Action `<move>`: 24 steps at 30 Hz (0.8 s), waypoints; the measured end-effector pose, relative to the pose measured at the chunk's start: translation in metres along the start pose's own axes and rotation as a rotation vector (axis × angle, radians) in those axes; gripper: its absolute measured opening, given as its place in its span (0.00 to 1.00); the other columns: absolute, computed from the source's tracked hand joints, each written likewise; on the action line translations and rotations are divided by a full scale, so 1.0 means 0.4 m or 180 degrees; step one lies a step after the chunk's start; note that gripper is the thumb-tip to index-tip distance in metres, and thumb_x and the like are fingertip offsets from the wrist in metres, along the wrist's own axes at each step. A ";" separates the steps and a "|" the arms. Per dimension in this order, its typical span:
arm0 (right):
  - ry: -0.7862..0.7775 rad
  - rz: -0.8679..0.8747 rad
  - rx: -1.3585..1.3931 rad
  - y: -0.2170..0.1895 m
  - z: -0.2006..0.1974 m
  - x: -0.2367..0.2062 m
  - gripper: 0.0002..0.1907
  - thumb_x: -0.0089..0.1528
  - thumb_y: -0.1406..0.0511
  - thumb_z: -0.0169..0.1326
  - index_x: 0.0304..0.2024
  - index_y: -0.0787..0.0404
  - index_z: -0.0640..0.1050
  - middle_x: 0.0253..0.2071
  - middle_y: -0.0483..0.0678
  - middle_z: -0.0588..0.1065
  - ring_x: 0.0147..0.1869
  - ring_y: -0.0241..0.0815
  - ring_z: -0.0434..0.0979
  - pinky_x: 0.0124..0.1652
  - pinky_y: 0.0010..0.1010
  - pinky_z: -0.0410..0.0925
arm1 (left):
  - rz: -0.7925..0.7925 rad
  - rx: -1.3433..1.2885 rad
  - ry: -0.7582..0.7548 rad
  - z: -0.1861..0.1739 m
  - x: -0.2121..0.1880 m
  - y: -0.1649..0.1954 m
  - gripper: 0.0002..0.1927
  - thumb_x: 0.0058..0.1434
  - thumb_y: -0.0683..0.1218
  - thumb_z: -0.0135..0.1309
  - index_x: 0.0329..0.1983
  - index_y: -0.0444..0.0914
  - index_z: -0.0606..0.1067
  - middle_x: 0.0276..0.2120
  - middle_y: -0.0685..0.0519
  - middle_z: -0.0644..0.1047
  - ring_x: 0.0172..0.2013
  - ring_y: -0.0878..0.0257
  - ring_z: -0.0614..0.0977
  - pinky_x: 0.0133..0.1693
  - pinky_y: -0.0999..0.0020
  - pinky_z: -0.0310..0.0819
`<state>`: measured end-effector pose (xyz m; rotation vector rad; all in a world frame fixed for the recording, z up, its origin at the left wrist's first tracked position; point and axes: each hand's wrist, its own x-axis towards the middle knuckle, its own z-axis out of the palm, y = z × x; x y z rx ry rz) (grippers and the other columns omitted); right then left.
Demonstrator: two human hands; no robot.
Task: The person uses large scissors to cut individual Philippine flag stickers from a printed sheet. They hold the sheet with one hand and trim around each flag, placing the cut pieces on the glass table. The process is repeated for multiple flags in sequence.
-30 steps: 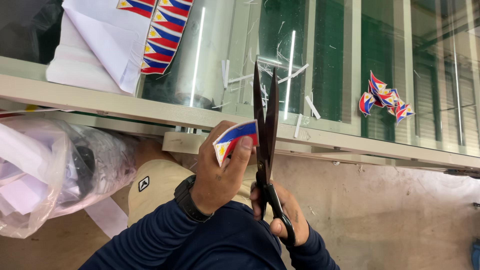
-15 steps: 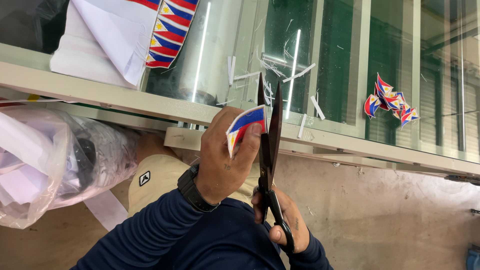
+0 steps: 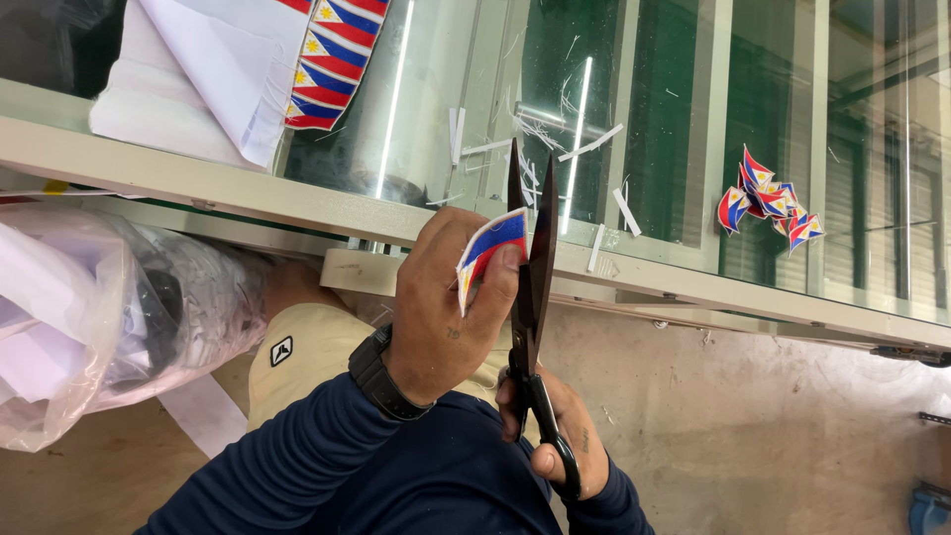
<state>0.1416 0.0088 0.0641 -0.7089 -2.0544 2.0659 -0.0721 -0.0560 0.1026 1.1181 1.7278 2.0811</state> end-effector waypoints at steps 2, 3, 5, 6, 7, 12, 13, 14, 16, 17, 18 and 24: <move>0.0036 0.0012 -0.0005 0.002 0.000 0.000 0.51 0.49 0.29 0.57 0.44 0.70 0.75 0.33 0.50 0.71 0.33 0.40 0.75 0.36 0.31 0.71 | 0.0011 -0.0021 -0.0001 -0.001 0.000 0.002 0.08 0.72 0.44 0.52 0.43 0.33 0.74 0.37 0.50 0.73 0.36 0.63 0.77 0.38 0.69 0.73; 0.0002 0.0006 -0.0013 0.003 -0.001 0.000 0.51 0.49 0.28 0.57 0.45 0.69 0.75 0.32 0.50 0.71 0.33 0.40 0.75 0.37 0.31 0.71 | 0.0029 -0.0021 -0.0007 -0.003 0.001 0.003 0.08 0.72 0.44 0.52 0.43 0.33 0.74 0.37 0.50 0.73 0.36 0.63 0.77 0.38 0.69 0.72; -0.0064 -0.0004 -0.0028 0.003 -0.005 0.000 0.52 0.49 0.28 0.57 0.45 0.69 0.75 0.30 0.49 0.71 0.33 0.40 0.75 0.38 0.31 0.70 | 0.0041 -0.0081 -0.0022 -0.006 0.000 0.006 0.08 0.72 0.44 0.51 0.44 0.32 0.74 0.38 0.50 0.73 0.36 0.63 0.77 0.38 0.69 0.72; -0.0083 -0.0027 -0.0039 0.003 -0.006 0.000 0.52 0.49 0.27 0.57 0.46 0.69 0.75 0.30 0.49 0.72 0.34 0.40 0.76 0.38 0.31 0.70 | 0.0036 -0.0142 -0.0031 -0.007 -0.001 0.007 0.08 0.72 0.43 0.51 0.44 0.32 0.74 0.38 0.50 0.73 0.36 0.63 0.77 0.39 0.69 0.72; -0.0102 -0.0049 -0.0049 0.002 -0.008 0.000 0.52 0.49 0.27 0.56 0.46 0.68 0.75 0.30 0.49 0.72 0.34 0.39 0.76 0.39 0.31 0.70 | 0.0031 -0.0202 -0.0039 -0.008 -0.002 0.008 0.08 0.72 0.43 0.50 0.45 0.32 0.73 0.38 0.50 0.73 0.36 0.63 0.77 0.39 0.69 0.73; -0.0116 -0.0031 -0.0064 -0.006 -0.008 -0.002 0.53 0.49 0.27 0.57 0.46 0.68 0.75 0.31 0.49 0.72 0.34 0.40 0.76 0.39 0.32 0.70 | 0.0030 -0.0077 -0.0062 -0.010 -0.001 0.010 0.07 0.72 0.43 0.51 0.43 0.33 0.74 0.37 0.50 0.73 0.36 0.62 0.77 0.39 0.69 0.72; -0.0113 -0.0033 -0.0074 -0.007 -0.007 -0.001 0.52 0.49 0.27 0.57 0.46 0.68 0.75 0.31 0.49 0.72 0.35 0.40 0.76 0.40 0.31 0.70 | -0.0012 -0.0093 -0.0056 -0.009 0.000 0.010 0.07 0.71 0.43 0.51 0.43 0.33 0.74 0.37 0.50 0.73 0.36 0.62 0.77 0.38 0.69 0.72; -0.0106 -0.0028 -0.0082 -0.008 -0.006 -0.001 0.52 0.49 0.27 0.57 0.46 0.68 0.75 0.31 0.49 0.72 0.35 0.40 0.76 0.40 0.31 0.70 | 0.0000 -0.0060 -0.0033 -0.008 -0.001 0.011 0.06 0.71 0.42 0.52 0.43 0.33 0.74 0.37 0.50 0.73 0.36 0.62 0.77 0.38 0.69 0.73; -0.0065 0.0018 -0.0078 -0.008 -0.002 -0.001 0.52 0.49 0.28 0.57 0.46 0.68 0.75 0.31 0.49 0.72 0.34 0.40 0.76 0.39 0.31 0.70 | 0.0024 0.0007 0.0015 -0.007 -0.001 0.012 0.06 0.70 0.42 0.52 0.44 0.33 0.74 0.37 0.50 0.73 0.36 0.62 0.77 0.39 0.68 0.73; -0.0044 0.0046 -0.0075 -0.008 0.001 -0.002 0.51 0.48 0.28 0.58 0.46 0.68 0.75 0.31 0.49 0.72 0.34 0.40 0.76 0.38 0.31 0.70 | 0.0047 0.0036 0.0025 -0.007 -0.002 0.012 0.06 0.70 0.42 0.53 0.44 0.33 0.74 0.38 0.50 0.73 0.37 0.62 0.77 0.39 0.68 0.73; -0.0034 0.0032 -0.0059 -0.008 0.002 -0.002 0.51 0.49 0.29 0.58 0.47 0.68 0.75 0.31 0.49 0.72 0.35 0.40 0.75 0.38 0.31 0.70 | 0.0072 0.0066 0.0035 -0.007 -0.002 0.012 0.05 0.70 0.42 0.53 0.44 0.33 0.74 0.38 0.50 0.74 0.37 0.61 0.78 0.40 0.68 0.73; 0.0007 0.0037 0.0058 -0.002 0.008 -0.003 0.49 0.50 0.30 0.60 0.46 0.68 0.74 0.30 0.49 0.72 0.34 0.40 0.75 0.38 0.31 0.69 | 0.0121 0.0065 0.0062 -0.002 -0.005 0.012 0.06 0.70 0.42 0.53 0.45 0.33 0.74 0.39 0.49 0.74 0.37 0.61 0.78 0.40 0.69 0.74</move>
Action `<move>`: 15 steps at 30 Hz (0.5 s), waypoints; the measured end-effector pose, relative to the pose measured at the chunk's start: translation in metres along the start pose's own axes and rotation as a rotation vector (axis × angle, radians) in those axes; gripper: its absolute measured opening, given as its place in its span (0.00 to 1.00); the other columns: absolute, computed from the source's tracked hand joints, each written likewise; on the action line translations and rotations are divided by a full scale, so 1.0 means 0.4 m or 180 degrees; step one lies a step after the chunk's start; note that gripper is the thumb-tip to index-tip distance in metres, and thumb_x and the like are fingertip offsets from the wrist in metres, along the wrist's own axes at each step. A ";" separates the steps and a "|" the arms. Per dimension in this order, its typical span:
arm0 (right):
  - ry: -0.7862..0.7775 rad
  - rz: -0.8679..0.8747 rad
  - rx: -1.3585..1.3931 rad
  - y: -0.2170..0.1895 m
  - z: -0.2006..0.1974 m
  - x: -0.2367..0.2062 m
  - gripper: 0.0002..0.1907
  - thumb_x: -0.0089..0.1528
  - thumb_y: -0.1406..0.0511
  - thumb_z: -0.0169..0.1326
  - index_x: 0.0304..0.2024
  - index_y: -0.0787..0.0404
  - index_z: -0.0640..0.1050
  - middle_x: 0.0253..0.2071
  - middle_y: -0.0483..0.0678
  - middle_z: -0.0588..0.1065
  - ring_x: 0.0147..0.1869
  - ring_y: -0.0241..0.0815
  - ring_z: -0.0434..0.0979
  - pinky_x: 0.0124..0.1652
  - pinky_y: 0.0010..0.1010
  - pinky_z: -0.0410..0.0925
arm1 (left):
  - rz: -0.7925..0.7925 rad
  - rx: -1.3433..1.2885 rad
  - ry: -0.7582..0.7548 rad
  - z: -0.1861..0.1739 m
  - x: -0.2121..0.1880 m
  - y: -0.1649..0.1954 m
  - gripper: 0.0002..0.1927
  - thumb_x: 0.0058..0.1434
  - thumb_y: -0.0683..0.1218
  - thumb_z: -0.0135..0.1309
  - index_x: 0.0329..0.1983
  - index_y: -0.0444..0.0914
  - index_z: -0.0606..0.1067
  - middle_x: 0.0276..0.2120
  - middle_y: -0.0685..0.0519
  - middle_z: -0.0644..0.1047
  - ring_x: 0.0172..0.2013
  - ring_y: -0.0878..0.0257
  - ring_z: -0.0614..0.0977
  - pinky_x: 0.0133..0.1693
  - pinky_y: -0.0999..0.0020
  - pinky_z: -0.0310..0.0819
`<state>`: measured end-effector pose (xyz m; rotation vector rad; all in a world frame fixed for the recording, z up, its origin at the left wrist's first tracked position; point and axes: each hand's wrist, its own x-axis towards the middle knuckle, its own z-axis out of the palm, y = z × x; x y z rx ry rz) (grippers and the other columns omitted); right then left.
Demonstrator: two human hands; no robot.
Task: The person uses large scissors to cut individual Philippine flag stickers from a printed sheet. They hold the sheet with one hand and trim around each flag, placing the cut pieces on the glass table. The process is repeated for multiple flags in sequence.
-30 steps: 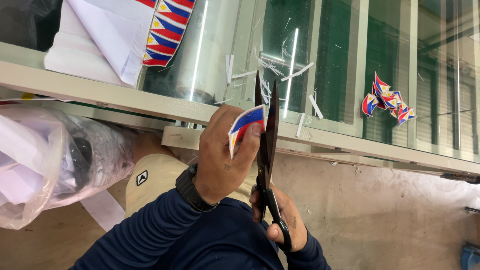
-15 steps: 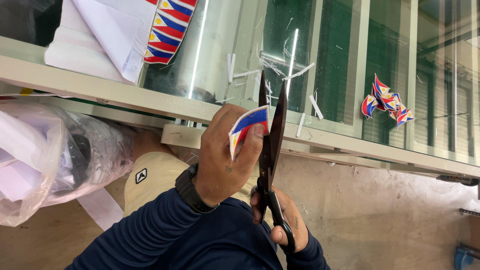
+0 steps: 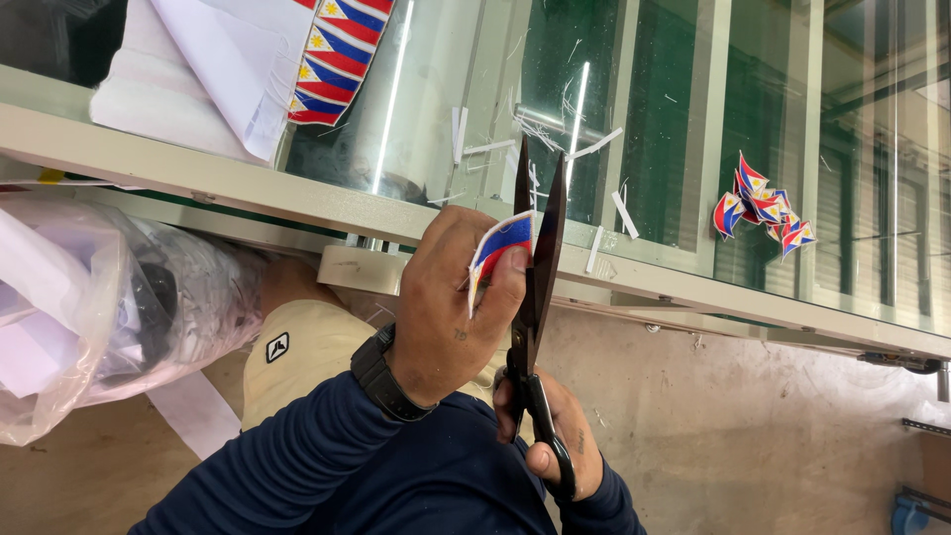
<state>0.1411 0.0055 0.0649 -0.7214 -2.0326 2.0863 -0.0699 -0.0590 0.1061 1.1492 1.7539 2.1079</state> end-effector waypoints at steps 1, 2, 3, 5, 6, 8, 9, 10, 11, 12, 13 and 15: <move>-0.0002 0.0004 0.0004 0.001 0.000 0.000 0.49 0.50 0.31 0.60 0.46 0.68 0.74 0.30 0.49 0.72 0.34 0.40 0.75 0.37 0.30 0.69 | 0.0007 -0.0001 0.0012 0.000 0.000 0.000 0.06 0.70 0.42 0.53 0.45 0.33 0.74 0.40 0.49 0.74 0.38 0.61 0.79 0.40 0.69 0.75; -0.0001 0.0010 0.0008 0.002 -0.001 0.000 0.49 0.50 0.31 0.60 0.45 0.68 0.74 0.30 0.49 0.72 0.34 0.39 0.74 0.37 0.30 0.69 | 0.0009 0.0013 0.0015 0.000 -0.001 0.000 0.06 0.71 0.42 0.53 0.46 0.33 0.74 0.40 0.49 0.74 0.38 0.61 0.79 0.40 0.69 0.75; 0.0011 -0.0003 0.0029 0.003 0.000 0.000 0.48 0.50 0.31 0.60 0.44 0.68 0.74 0.31 0.49 0.71 0.33 0.39 0.74 0.36 0.29 0.69 | 0.0014 0.0027 0.0017 0.000 -0.001 0.000 0.06 0.71 0.42 0.53 0.46 0.33 0.74 0.40 0.49 0.74 0.38 0.61 0.79 0.40 0.68 0.75; 0.0036 -0.0028 0.0070 0.006 0.002 0.000 0.47 0.50 0.31 0.61 0.43 0.67 0.74 0.31 0.48 0.71 0.32 0.38 0.74 0.35 0.28 0.69 | 0.0016 0.0042 0.0017 0.000 -0.001 -0.001 0.07 0.71 0.42 0.53 0.47 0.33 0.74 0.40 0.49 0.74 0.38 0.61 0.79 0.40 0.68 0.74; 0.0045 -0.0029 0.0089 0.008 0.003 0.000 0.46 0.50 0.32 0.61 0.43 0.67 0.74 0.30 0.48 0.71 0.32 0.38 0.73 0.34 0.28 0.69 | 0.0018 0.0046 0.0015 0.000 -0.001 -0.001 0.07 0.71 0.42 0.53 0.47 0.33 0.74 0.40 0.49 0.74 0.38 0.60 0.79 0.40 0.68 0.74; 0.0061 -0.0023 0.0128 0.011 0.004 0.000 0.45 0.51 0.33 0.62 0.42 0.67 0.74 0.28 0.47 0.70 0.31 0.37 0.73 0.34 0.27 0.68 | 0.0009 0.0044 0.0009 0.000 -0.001 -0.001 0.07 0.71 0.42 0.53 0.48 0.32 0.74 0.40 0.49 0.74 0.38 0.60 0.78 0.40 0.68 0.74; 0.0062 -0.0031 0.0151 0.013 0.003 0.001 0.44 0.50 0.34 0.63 0.42 0.67 0.74 0.27 0.47 0.70 0.31 0.37 0.72 0.33 0.28 0.68 | 0.0001 0.0041 0.0007 0.000 -0.001 -0.002 0.08 0.71 0.42 0.52 0.48 0.32 0.74 0.40 0.49 0.74 0.38 0.60 0.78 0.40 0.68 0.74; 0.0065 -0.0036 0.0175 0.014 0.003 0.002 0.44 0.50 0.34 0.64 0.41 0.67 0.73 0.27 0.46 0.69 0.30 0.37 0.72 0.32 0.28 0.68 | -0.0010 0.0039 0.0002 -0.001 -0.001 -0.002 0.08 0.71 0.42 0.52 0.48 0.32 0.74 0.40 0.49 0.74 0.38 0.60 0.78 0.40 0.68 0.74; 0.0071 -0.0043 0.0200 0.015 0.003 0.002 0.43 0.50 0.34 0.64 0.41 0.67 0.73 0.26 0.46 0.69 0.30 0.37 0.71 0.32 0.28 0.68 | -0.0017 0.0036 0.0004 -0.001 -0.002 -0.003 0.08 0.71 0.42 0.52 0.48 0.32 0.74 0.40 0.49 0.74 0.38 0.60 0.78 0.40 0.68 0.74; 0.0072 -0.0024 0.0190 0.015 0.002 0.002 0.43 0.50 0.34 0.64 0.40 0.67 0.73 0.26 0.46 0.69 0.29 0.36 0.71 0.31 0.27 0.68 | -0.0021 0.0032 0.0009 -0.001 -0.002 -0.003 0.08 0.71 0.42 0.52 0.48 0.32 0.74 0.40 0.49 0.74 0.39 0.60 0.78 0.41 0.68 0.74; 0.0075 -0.0004 0.0180 0.015 0.000 0.002 0.43 0.50 0.34 0.64 0.40 0.66 0.73 0.26 0.46 0.69 0.29 0.36 0.70 0.31 0.27 0.67 | -0.0026 0.0028 0.0012 0.000 -0.002 -0.004 0.08 0.72 0.43 0.52 0.48 0.32 0.74 0.41 0.49 0.74 0.39 0.60 0.78 0.41 0.68 0.74; 0.0080 0.0020 0.0162 0.014 -0.002 0.002 0.43 0.50 0.35 0.64 0.39 0.66 0.73 0.25 0.45 0.69 0.29 0.35 0.70 0.30 0.27 0.67 | -0.0010 0.0014 0.0024 0.000 -0.002 -0.005 0.08 0.72 0.43 0.52 0.47 0.33 0.74 0.41 0.49 0.74 0.39 0.60 0.78 0.41 0.67 0.74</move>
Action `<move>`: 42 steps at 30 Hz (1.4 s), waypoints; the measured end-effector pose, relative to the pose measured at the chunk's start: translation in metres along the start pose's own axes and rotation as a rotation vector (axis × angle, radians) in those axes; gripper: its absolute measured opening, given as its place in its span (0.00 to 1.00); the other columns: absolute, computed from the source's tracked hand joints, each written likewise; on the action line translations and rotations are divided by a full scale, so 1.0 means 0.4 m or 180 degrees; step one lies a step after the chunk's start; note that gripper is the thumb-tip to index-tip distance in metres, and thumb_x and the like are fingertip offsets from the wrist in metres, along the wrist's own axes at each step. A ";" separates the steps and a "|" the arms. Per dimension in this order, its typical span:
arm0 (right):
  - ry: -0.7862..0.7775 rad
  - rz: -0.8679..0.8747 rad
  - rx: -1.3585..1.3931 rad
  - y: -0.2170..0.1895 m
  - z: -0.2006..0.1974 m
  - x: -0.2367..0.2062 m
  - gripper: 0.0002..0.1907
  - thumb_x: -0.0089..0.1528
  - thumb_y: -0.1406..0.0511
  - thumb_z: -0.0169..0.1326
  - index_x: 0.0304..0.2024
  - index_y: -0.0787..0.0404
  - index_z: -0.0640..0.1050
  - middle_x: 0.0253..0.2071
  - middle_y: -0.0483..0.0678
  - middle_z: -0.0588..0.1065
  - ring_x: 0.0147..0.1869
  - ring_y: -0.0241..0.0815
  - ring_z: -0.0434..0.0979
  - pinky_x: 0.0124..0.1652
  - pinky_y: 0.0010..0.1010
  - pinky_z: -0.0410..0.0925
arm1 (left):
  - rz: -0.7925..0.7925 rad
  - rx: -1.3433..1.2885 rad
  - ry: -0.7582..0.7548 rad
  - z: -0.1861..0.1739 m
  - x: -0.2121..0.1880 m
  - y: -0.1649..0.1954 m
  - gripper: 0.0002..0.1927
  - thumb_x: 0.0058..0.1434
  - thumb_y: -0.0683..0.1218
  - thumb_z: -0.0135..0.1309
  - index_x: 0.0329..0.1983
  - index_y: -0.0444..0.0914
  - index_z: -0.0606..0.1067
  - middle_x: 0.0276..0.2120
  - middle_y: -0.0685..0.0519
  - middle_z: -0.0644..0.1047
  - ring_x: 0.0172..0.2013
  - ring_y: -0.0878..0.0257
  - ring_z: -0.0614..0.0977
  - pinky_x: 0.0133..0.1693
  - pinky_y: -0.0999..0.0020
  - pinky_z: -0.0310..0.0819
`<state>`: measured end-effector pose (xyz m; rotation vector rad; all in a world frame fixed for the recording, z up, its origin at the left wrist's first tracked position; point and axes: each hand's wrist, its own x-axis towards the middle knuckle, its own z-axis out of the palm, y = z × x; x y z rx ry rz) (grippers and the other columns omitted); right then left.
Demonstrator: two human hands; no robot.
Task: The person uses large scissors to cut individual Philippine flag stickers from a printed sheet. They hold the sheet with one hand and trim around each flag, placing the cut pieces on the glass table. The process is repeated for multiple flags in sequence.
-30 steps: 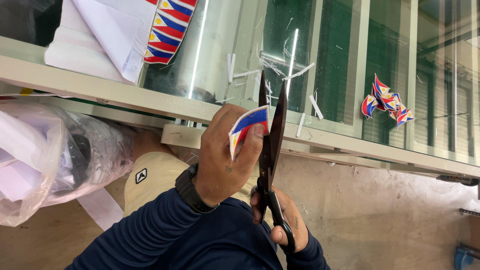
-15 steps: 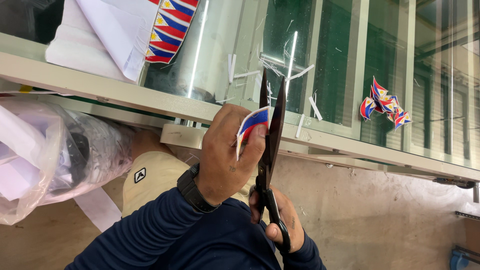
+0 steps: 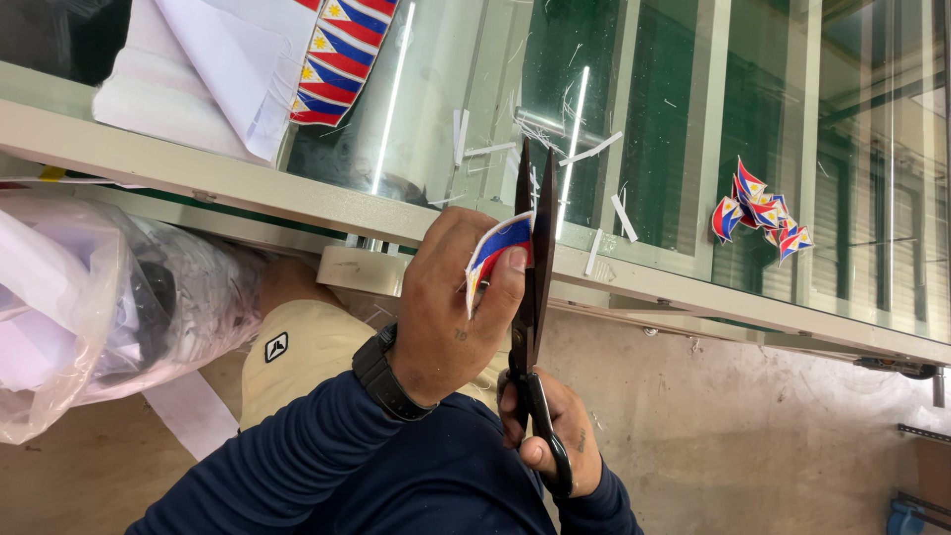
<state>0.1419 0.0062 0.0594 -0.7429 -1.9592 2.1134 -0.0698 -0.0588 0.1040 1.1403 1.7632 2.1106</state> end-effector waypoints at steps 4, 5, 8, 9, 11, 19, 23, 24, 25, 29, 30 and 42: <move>0.0024 0.0010 0.0003 -0.001 -0.001 -0.001 0.42 0.50 0.35 0.65 0.38 0.66 0.72 0.23 0.44 0.68 0.28 0.35 0.70 0.30 0.26 0.67 | 0.0008 -0.0030 -0.0008 0.001 0.003 -0.001 0.08 0.73 0.44 0.51 0.47 0.32 0.74 0.41 0.48 0.74 0.39 0.60 0.78 0.40 0.68 0.74; 0.0032 0.0002 0.0011 0.000 -0.002 0.000 0.41 0.50 0.36 0.66 0.38 0.66 0.72 0.23 0.44 0.68 0.27 0.35 0.70 0.29 0.26 0.67 | -0.0001 -0.0040 -0.0012 0.001 0.004 -0.001 0.08 0.73 0.44 0.51 0.46 0.32 0.73 0.41 0.48 0.74 0.38 0.61 0.78 0.40 0.68 0.74; 0.0004 0.0024 0.0060 0.003 -0.006 -0.001 0.41 0.50 0.37 0.67 0.37 0.66 0.72 0.22 0.44 0.68 0.26 0.35 0.69 0.28 0.25 0.66 | -0.0026 -0.0086 -0.0029 -0.001 0.004 0.000 0.09 0.73 0.44 0.51 0.46 0.32 0.73 0.41 0.48 0.74 0.38 0.61 0.78 0.40 0.68 0.74; 0.0001 0.0028 0.0054 0.004 -0.008 -0.001 0.41 0.50 0.37 0.67 0.37 0.66 0.72 0.21 0.44 0.68 0.25 0.34 0.69 0.27 0.25 0.65 | -0.0024 -0.0110 -0.0036 -0.002 0.004 0.000 0.09 0.73 0.44 0.50 0.45 0.32 0.73 0.41 0.48 0.74 0.38 0.61 0.78 0.40 0.68 0.74; -0.0005 0.0037 0.0040 0.007 -0.012 -0.003 0.40 0.50 0.37 0.67 0.36 0.66 0.72 0.20 0.43 0.67 0.24 0.34 0.68 0.26 0.25 0.65 | -0.0027 -0.0125 -0.0054 -0.003 0.002 -0.002 0.09 0.74 0.44 0.50 0.45 0.33 0.73 0.40 0.49 0.74 0.38 0.61 0.78 0.40 0.69 0.74; -0.0106 -0.0047 0.0070 -0.004 -0.016 0.004 0.45 0.49 0.32 0.63 0.39 0.66 0.72 0.24 0.46 0.69 0.27 0.36 0.71 0.30 0.27 0.66 | -0.0375 -0.1160 -0.0120 -0.016 0.002 -0.032 0.06 0.73 0.42 0.54 0.47 0.34 0.72 0.38 0.54 0.76 0.34 0.67 0.76 0.37 0.74 0.74; -0.0235 0.0035 -0.0190 -0.028 -0.033 0.004 0.51 0.48 0.28 0.58 0.43 0.68 0.74 0.30 0.49 0.71 0.33 0.39 0.74 0.35 0.29 0.68 | -0.1821 -0.2151 0.0008 -0.050 0.025 -0.067 0.12 0.65 0.43 0.56 0.48 0.34 0.71 0.36 0.52 0.80 0.32 0.68 0.83 0.36 0.72 0.82; -0.0227 0.0072 -0.0285 -0.030 -0.033 0.004 0.52 0.48 0.27 0.57 0.44 0.68 0.74 0.29 0.49 0.72 0.32 0.39 0.75 0.35 0.29 0.68 | -0.1892 -0.2189 -0.0011 -0.057 0.028 -0.073 0.13 0.66 0.43 0.57 0.51 0.32 0.72 0.36 0.51 0.78 0.31 0.69 0.81 0.36 0.72 0.81; -0.0214 0.0113 -0.0380 -0.031 -0.032 0.003 0.52 0.47 0.26 0.56 0.45 0.67 0.74 0.28 0.48 0.72 0.32 0.38 0.75 0.35 0.29 0.69 | -0.1969 -0.2231 -0.0034 -0.063 0.031 -0.077 0.15 0.66 0.43 0.58 0.53 0.31 0.74 0.36 0.51 0.77 0.31 0.69 0.80 0.36 0.72 0.80; -0.0191 0.0057 -0.0602 -0.029 -0.028 0.004 0.55 0.47 0.25 0.54 0.47 0.68 0.74 0.29 0.48 0.72 0.32 0.38 0.76 0.35 0.28 0.70 | -0.2028 -0.1835 -0.0260 -0.071 0.043 -0.075 0.17 0.68 0.46 0.56 0.54 0.29 0.76 0.39 0.49 0.79 0.32 0.69 0.80 0.36 0.73 0.79; -0.0200 0.0052 -0.0648 -0.028 -0.028 0.005 0.55 0.47 0.25 0.53 0.46 0.68 0.74 0.29 0.48 0.73 0.32 0.38 0.76 0.36 0.28 0.70 | -0.1913 -0.1766 -0.0344 -0.071 0.048 -0.071 0.17 0.69 0.47 0.54 0.54 0.30 0.76 0.40 0.50 0.80 0.35 0.70 0.81 0.37 0.73 0.81; -0.0269 -0.0009 -0.0874 -0.033 -0.035 0.006 0.55 0.48 0.24 0.51 0.46 0.68 0.74 0.28 0.48 0.73 0.32 0.38 0.77 0.37 0.29 0.69 | -0.1270 -0.0488 -0.0547 -0.072 0.073 -0.022 0.09 0.68 0.45 0.54 0.40 0.32 0.74 0.32 0.52 0.82 0.31 0.72 0.84 0.32 0.75 0.82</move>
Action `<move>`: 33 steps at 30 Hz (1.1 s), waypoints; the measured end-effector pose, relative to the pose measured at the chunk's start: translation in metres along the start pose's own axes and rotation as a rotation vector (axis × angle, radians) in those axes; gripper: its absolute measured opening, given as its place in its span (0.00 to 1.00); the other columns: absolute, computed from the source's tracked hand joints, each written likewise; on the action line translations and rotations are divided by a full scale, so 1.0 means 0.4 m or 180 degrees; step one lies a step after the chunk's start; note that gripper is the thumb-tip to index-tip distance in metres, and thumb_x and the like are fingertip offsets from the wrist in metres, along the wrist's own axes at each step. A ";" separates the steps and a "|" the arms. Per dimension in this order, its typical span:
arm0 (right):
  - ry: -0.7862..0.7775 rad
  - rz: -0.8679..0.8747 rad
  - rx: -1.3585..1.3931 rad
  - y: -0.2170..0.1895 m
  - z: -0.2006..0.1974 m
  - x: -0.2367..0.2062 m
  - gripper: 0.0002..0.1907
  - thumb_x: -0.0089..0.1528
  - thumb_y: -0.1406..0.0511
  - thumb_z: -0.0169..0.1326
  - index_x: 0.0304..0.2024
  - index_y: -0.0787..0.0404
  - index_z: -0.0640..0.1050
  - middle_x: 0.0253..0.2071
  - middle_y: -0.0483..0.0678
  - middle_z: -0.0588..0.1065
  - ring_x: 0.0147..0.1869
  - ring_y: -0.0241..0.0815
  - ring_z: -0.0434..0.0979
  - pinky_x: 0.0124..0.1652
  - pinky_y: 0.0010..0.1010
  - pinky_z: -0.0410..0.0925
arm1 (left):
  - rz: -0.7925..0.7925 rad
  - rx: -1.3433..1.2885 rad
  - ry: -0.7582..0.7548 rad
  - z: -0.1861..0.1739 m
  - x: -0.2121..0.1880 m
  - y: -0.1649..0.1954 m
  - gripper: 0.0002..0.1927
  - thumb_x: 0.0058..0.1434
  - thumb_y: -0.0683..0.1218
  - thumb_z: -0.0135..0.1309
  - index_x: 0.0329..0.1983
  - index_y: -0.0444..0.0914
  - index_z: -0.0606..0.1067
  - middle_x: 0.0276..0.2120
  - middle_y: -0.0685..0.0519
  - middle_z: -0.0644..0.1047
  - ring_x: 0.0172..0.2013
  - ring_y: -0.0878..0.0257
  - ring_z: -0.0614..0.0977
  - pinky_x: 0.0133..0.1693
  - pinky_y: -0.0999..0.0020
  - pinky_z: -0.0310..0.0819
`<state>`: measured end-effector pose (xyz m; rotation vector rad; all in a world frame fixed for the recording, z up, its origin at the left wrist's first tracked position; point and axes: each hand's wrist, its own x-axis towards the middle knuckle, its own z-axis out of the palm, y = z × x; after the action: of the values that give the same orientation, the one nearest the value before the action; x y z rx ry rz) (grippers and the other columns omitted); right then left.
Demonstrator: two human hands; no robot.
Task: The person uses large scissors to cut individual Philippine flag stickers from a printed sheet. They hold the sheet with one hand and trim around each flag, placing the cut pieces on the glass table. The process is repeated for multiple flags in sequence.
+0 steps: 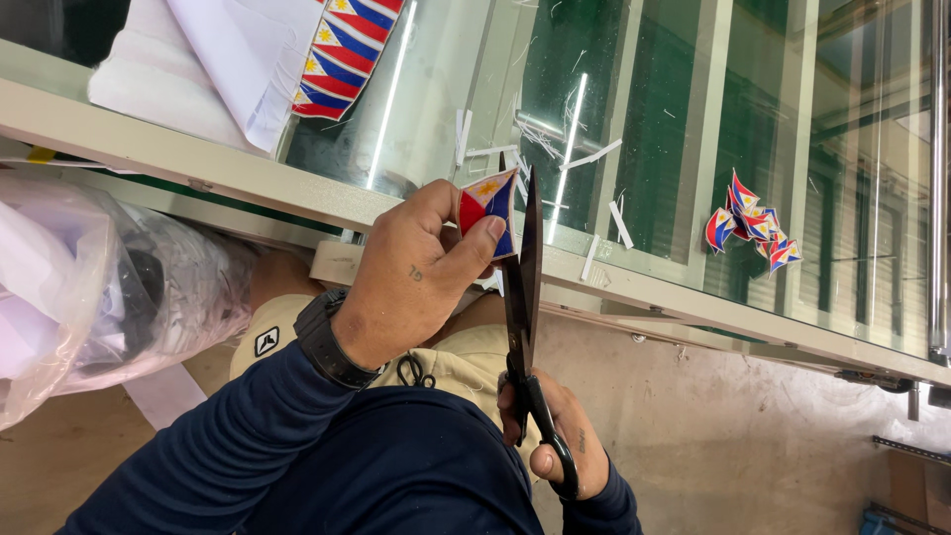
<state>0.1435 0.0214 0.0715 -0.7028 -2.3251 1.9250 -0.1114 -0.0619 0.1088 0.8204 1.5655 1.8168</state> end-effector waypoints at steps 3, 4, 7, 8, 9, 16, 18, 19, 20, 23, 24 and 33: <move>0.0014 0.0028 0.0007 -0.003 0.000 -0.001 0.55 0.48 0.24 0.51 0.46 0.68 0.74 0.28 0.48 0.73 0.32 0.38 0.77 0.37 0.29 0.69 | 0.0000 -0.0075 -0.0029 0.002 -0.001 -0.002 0.09 0.68 0.45 0.55 0.39 0.33 0.74 0.31 0.53 0.82 0.31 0.73 0.83 0.32 0.76 0.81; 0.0017 0.0047 0.0008 -0.004 0.000 -0.002 0.55 0.48 0.24 0.51 0.45 0.68 0.74 0.28 0.48 0.73 0.32 0.38 0.77 0.37 0.29 0.69 | -0.0009 -0.0069 -0.0030 0.003 -0.002 -0.002 0.09 0.68 0.45 0.55 0.39 0.33 0.74 0.30 0.53 0.82 0.31 0.73 0.83 0.32 0.76 0.80; 0.0030 0.0058 0.0025 -0.004 0.002 0.000 0.55 0.48 0.23 0.51 0.45 0.68 0.74 0.27 0.48 0.73 0.31 0.38 0.77 0.36 0.29 0.69 | 0.0006 -0.0015 -0.0012 0.004 -0.004 -0.004 0.08 0.67 0.45 0.56 0.38 0.33 0.75 0.27 0.54 0.81 0.28 0.74 0.81 0.30 0.77 0.77; 0.0032 0.0055 0.0032 -0.004 0.003 0.001 0.55 0.47 0.23 0.51 0.45 0.68 0.74 0.27 0.48 0.73 0.31 0.38 0.77 0.36 0.29 0.69 | 0.0009 0.0031 -0.0005 0.004 -0.004 -0.004 0.09 0.67 0.45 0.56 0.38 0.33 0.75 0.26 0.54 0.80 0.27 0.74 0.79 0.29 0.77 0.76; 0.0038 0.0043 0.0015 -0.003 0.004 0.002 0.55 0.47 0.23 0.51 0.45 0.67 0.74 0.26 0.48 0.73 0.31 0.38 0.77 0.35 0.28 0.69 | 0.0012 0.0078 0.0002 0.005 -0.003 -0.005 0.09 0.67 0.45 0.56 0.38 0.33 0.75 0.25 0.55 0.79 0.26 0.74 0.78 0.27 0.77 0.74; 0.0087 0.0070 0.0072 0.003 0.005 0.001 0.54 0.47 0.23 0.51 0.41 0.67 0.74 0.25 0.47 0.73 0.29 0.38 0.77 0.32 0.27 0.69 | -0.0039 0.0326 0.0071 0.007 -0.004 -0.003 0.10 0.66 0.46 0.58 0.35 0.34 0.74 0.21 0.55 0.76 0.22 0.74 0.73 0.23 0.75 0.68; 0.0114 0.0086 0.0124 0.007 0.006 0.000 0.54 0.47 0.24 0.53 0.41 0.67 0.74 0.25 0.47 0.72 0.29 0.38 0.76 0.32 0.27 0.70 | -0.0048 0.0319 0.0073 0.008 -0.005 -0.003 0.10 0.66 0.45 0.58 0.35 0.33 0.75 0.21 0.55 0.76 0.22 0.74 0.73 0.23 0.75 0.68; 0.0137 0.0085 0.0151 0.009 0.008 -0.001 0.53 0.47 0.24 0.53 0.40 0.67 0.74 0.25 0.47 0.72 0.29 0.37 0.76 0.31 0.27 0.70 | -0.0050 0.0316 0.0073 0.008 -0.005 -0.002 0.10 0.66 0.45 0.58 0.35 0.33 0.75 0.21 0.55 0.76 0.22 0.74 0.73 0.24 0.75 0.68; 0.0159 0.0083 0.0177 0.011 0.008 -0.002 0.52 0.47 0.24 0.54 0.40 0.67 0.74 0.25 0.46 0.72 0.28 0.37 0.76 0.31 0.26 0.70 | -0.0017 0.0258 0.0065 0.008 -0.005 -0.002 0.10 0.66 0.45 0.57 0.35 0.33 0.75 0.22 0.55 0.77 0.23 0.74 0.74 0.25 0.76 0.70; 0.0265 0.0187 0.0324 0.017 0.012 -0.004 0.49 0.46 0.27 0.58 0.37 0.67 0.74 0.21 0.46 0.69 0.25 0.36 0.72 0.26 0.26 0.67 | 0.0037 0.0107 0.0030 0.006 -0.007 -0.001 0.09 0.67 0.46 0.56 0.38 0.33 0.75 0.26 0.55 0.79 0.26 0.74 0.78 0.28 0.76 0.74; 0.0262 0.0156 0.0329 0.018 0.012 -0.004 0.49 0.46 0.28 0.59 0.37 0.66 0.74 0.20 0.45 0.69 0.24 0.36 0.72 0.26 0.26 0.67 | 0.0029 0.0073 0.0011 0.005 -0.008 -0.001 0.09 0.68 0.46 0.55 0.39 0.33 0.76 0.27 0.54 0.79 0.27 0.74 0.79 0.29 0.76 0.75; 0.0212 0.0090 0.0418 0.035 0.004 -0.008 0.44 0.48 0.32 0.63 0.34 0.65 0.72 0.19 0.42 0.67 0.22 0.31 0.67 0.23 0.22 0.62 | 0.0046 -0.0213 -0.0103 0.000 -0.007 0.004 0.11 0.69 0.46 0.53 0.45 0.32 0.76 0.33 0.52 0.82 0.34 0.72 0.83 0.37 0.75 0.82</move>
<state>0.1502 0.0208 0.0589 -0.7787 -2.1390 2.0108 -0.1096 -0.0643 0.1103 0.8277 1.4740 1.8468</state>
